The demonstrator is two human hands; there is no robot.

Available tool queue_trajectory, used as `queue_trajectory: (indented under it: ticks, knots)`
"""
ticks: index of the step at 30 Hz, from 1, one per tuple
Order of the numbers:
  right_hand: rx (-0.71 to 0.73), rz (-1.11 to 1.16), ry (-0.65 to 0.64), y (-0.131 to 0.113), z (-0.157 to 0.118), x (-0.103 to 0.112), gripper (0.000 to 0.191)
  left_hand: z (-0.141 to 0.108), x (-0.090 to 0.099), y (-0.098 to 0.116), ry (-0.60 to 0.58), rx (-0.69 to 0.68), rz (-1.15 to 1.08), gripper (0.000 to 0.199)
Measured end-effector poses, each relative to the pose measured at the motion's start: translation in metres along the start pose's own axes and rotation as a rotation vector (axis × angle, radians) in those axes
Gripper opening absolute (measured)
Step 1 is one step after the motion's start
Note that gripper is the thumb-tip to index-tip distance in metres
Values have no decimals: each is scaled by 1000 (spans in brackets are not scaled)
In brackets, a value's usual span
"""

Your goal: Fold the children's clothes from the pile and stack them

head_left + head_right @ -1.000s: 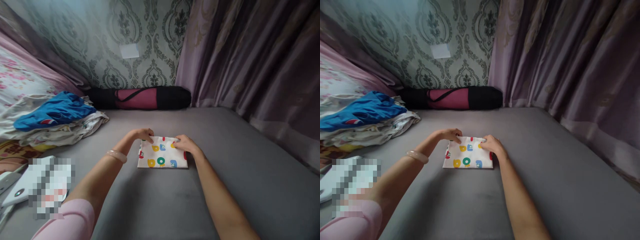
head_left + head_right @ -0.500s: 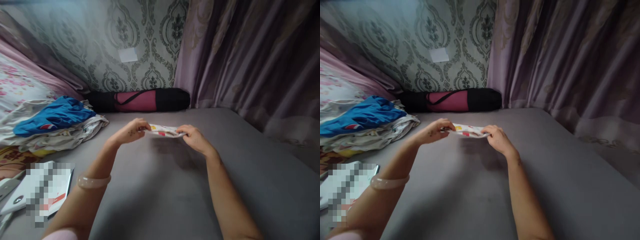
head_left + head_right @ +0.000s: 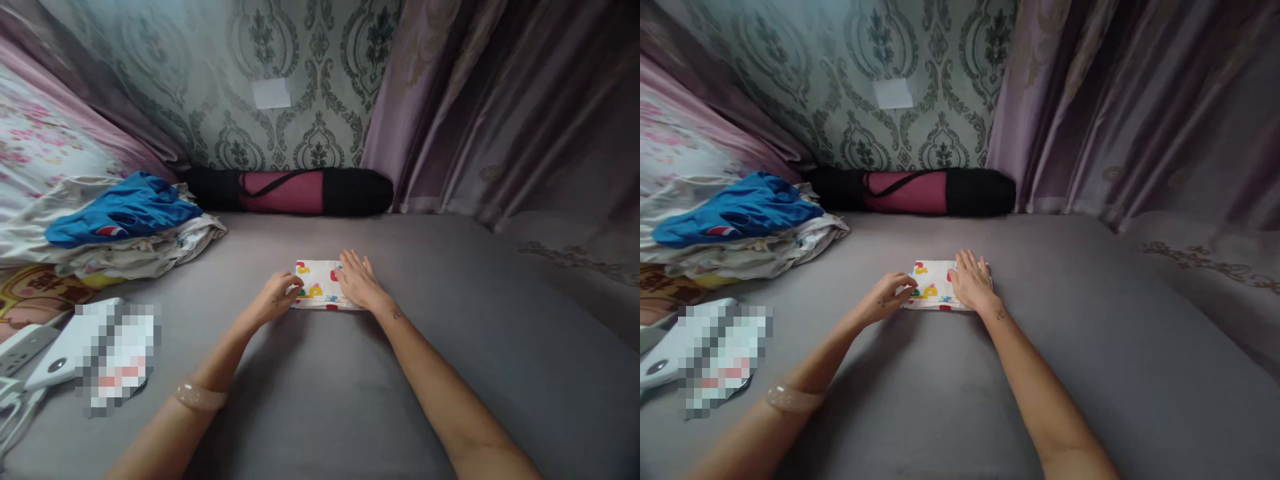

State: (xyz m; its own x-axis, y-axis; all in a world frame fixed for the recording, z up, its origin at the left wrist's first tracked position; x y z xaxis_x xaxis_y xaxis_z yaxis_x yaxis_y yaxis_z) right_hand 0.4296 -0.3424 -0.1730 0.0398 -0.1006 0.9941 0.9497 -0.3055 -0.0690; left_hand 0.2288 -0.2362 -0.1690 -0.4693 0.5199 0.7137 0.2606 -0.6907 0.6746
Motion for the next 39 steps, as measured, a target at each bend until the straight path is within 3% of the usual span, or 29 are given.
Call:
queue_trajectory:
  ticks: [4,8,13,17,20,25,27,30,33,36,39]
  knots:
    - [-56,-76,-118,8,3,-26,63,-7,-13,-12,-39,-35,21,26]
    - [-57,-80,-169,7,7,-24,63,-9,-14,-19,-31,-41,-46,26]
    - [63,-79,17,-28,12,-18,61,-8,-12,-14,25,-28,-92,24]
    - [114,-57,-115,-41,16,-25,61,-14,-3,-8,54,-3,-103,22]
    - [99,-46,-196,-44,22,-19,61,-20,5,-8,79,50,-99,22]
    - [115,-29,-14,-78,32,-8,60,-25,9,-15,115,96,-54,23]
    - [158,-24,29,-95,33,-17,60,-24,9,-19,139,141,-25,24]
    - [203,-26,-29,-110,34,-35,60,-25,10,-24,194,233,-14,28]
    - [225,15,-103,-109,35,-42,62,-25,12,-25,202,294,-16,30]
    - [265,114,-140,-97,35,-32,63,-23,11,-22,172,316,-3,31]
    - [196,106,-22,-75,28,-18,63,-18,9,-18,144,304,0,31]
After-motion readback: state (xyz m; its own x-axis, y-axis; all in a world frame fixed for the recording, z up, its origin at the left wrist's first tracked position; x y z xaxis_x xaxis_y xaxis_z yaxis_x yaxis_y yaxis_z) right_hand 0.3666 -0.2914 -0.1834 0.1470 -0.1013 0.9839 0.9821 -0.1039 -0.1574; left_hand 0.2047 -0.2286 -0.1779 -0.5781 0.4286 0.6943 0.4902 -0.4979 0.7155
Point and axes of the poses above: each hand's wrist, its own z-axis towards the middle knuckle, its own x-axis out of the back of the hand, y = z × x, the point moved 2 cm from there along z, towards the middle knuckle, and after that the axes turned 12 degrees about -z, right-handed, at the moved point
